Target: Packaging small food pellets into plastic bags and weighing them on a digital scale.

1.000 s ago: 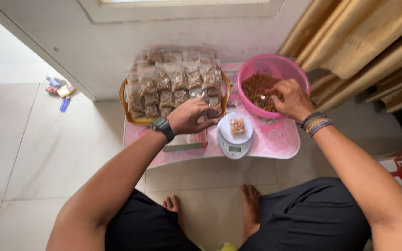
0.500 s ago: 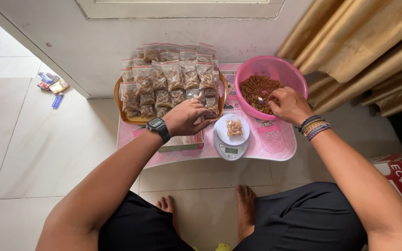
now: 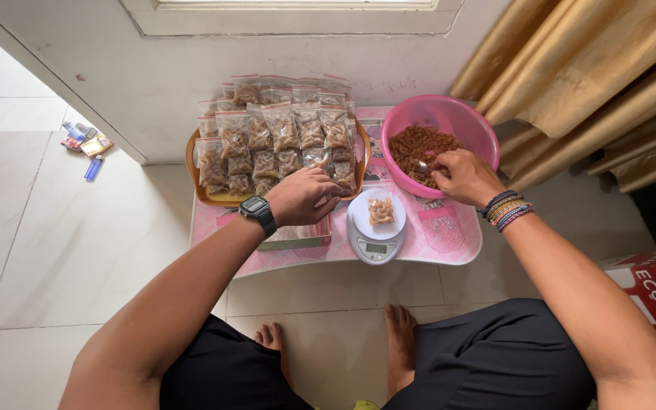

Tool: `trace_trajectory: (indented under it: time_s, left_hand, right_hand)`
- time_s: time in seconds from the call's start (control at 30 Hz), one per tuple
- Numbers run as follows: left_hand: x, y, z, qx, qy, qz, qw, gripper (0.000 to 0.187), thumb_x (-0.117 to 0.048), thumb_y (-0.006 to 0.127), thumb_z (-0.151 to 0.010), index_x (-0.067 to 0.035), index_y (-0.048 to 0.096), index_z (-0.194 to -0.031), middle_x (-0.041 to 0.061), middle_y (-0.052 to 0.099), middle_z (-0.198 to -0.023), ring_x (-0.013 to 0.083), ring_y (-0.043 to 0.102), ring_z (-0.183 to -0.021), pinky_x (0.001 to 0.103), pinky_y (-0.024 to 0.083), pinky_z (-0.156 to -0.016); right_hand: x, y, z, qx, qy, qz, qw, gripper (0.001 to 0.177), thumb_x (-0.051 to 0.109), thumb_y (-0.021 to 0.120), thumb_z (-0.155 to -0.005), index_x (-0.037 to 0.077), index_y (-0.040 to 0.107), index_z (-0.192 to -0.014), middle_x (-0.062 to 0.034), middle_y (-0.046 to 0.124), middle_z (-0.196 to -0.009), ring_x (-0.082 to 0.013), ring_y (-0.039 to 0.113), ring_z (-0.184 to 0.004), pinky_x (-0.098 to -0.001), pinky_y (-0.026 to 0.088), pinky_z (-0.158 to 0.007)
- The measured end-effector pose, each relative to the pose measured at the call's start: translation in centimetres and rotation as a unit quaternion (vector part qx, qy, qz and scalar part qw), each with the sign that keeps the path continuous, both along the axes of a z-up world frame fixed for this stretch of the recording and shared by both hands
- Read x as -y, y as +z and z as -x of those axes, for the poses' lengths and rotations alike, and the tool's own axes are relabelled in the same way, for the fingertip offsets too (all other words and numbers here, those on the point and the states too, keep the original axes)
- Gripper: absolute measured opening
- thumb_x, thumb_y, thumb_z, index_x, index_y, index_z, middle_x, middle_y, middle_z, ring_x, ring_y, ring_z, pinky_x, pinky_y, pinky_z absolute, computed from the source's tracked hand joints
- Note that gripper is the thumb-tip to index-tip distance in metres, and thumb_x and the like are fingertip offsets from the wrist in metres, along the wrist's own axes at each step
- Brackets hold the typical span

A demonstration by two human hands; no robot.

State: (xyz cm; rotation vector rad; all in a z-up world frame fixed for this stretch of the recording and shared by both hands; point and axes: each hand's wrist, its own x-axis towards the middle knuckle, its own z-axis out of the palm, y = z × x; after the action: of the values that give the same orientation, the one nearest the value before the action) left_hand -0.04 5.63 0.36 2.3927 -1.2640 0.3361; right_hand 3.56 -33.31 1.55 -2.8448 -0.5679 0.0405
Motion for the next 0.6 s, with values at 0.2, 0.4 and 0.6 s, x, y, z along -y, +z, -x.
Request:
trace_trajectory:
  time_s: [0.2,0.4,0.6]
  left_hand:
    - [-0.1,-0.6,-0.4,0.006,-0.001,0.004,1.0,0.018,-0.03,0.059,-0.094,-0.015,0.064,-0.086,0.005,0.068,-0.085,0.0239,0.067,-0.099,0.038,0.049,-0.082]
    - [-0.1,-1.1,-0.8,0.011,-0.007,0.005,1.0,0.018,-0.029,0.059,-0.093,-0.014,0.066,-0.087,0.007,0.068,-0.084,0.026,0.067,-0.098,0.039,0.049,-0.081]
    - [0.5,-0.4,-0.5,0.006,-0.018,0.015,1.0,0.018,-0.03,0.059,-0.093,-0.015,0.066,-0.086,0.007,0.068,-0.082,0.0269,0.067,-0.096,0.04,0.049,-0.079]
  right_hand:
    - [-0.1,0.0,-0.2,0.012,0.005,0.002,1.0,0.021,0.024,0.066,-0.088,0.01,0.075,-0.101,-0.0139,0.075,-0.097,-0.0346,0.069,-0.103,-0.0486,0.057,-0.087]
    - [-2.2,0.8,-0.1,0.132,0.083,-0.056,0.986,0.017,0.019,0.071,-0.087,0.013,0.074,-0.103,-0.0097,0.073,-0.095,-0.0312,0.069,-0.096,-0.0423,0.057,-0.086]
    - [-7.4,3.2,1.6,0.102,0.146,-0.115,0.977,0.02,0.008,0.066,-0.09,0.008,0.074,-0.108,-0.013,0.075,-0.101,-0.0327,0.071,-0.095,-0.0421,0.057,-0.087]
